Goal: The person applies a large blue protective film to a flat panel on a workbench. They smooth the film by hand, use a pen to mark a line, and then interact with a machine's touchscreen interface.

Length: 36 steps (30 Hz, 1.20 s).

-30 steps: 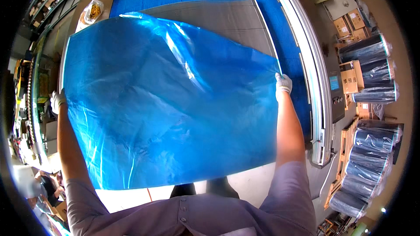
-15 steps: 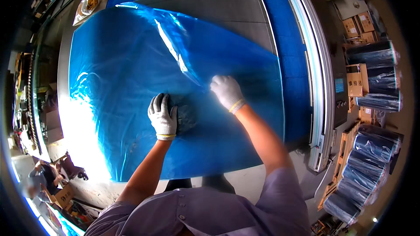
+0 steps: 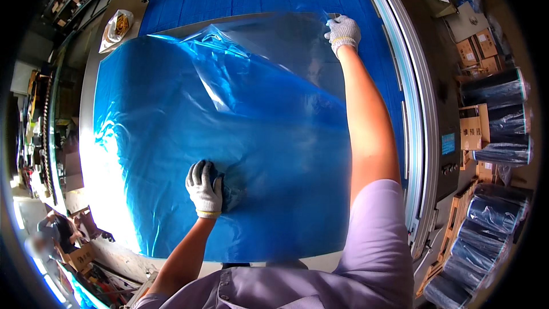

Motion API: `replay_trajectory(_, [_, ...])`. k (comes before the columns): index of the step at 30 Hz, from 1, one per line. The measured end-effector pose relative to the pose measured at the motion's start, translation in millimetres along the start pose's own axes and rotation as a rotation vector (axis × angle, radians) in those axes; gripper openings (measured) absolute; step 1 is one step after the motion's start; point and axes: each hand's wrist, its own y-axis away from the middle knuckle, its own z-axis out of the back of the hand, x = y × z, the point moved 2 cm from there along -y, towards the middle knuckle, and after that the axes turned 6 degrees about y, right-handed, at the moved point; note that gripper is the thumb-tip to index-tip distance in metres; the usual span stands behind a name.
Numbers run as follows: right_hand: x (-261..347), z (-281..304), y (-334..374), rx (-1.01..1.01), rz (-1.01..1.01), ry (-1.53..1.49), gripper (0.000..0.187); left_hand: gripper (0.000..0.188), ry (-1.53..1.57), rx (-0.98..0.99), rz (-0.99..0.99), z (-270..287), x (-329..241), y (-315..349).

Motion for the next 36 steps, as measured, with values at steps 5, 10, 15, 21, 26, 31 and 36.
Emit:
replay_trajectory(5, [-39.7,-15.2,-61.7,-0.224,0.072,0.289,0.017,0.048,-0.017,0.051,0.032,-0.5,-5.2,-3.9])
replay_trajectory(10, [-24.8,-29.6,-29.8,-0.534,0.144,0.475,0.036,0.049,-0.033,0.067,0.054,-3.4,-3.5,-4.8])
replay_trajectory(15, [-25.7,-72.6,34.6,-0.015,0.617,0.49,0.022,0.049,-0.042,0.078,0.054,-1.7,-4.4,-3.1])
replay_trajectory(21, [-50.1,-53.6,-0.4,-0.123,0.309,0.95,0.041,0.048,-0.042,0.074,0.046,-5.6,-3.6,-4.3])
replay_trajectory(26, [-7.3,-52.2,84.1,0.089,0.772,0.503,0.014,0.047,-0.04,0.062,0.057,-4.5,-3.2,-1.6])
replay_trajectory(31, [1.3,-60.6,143.5,0.21,0.86,0.457,0.014,0.046,-0.028,0.044,0.044,-3.9,-3.9,-2.5])
replay_trajectory(36, [-11.1,-66.2,129.0,0.328,0.766,0.533,0.01,0.046,-0.027,0.03,0.038,-3.3,-2.8,-2.4])
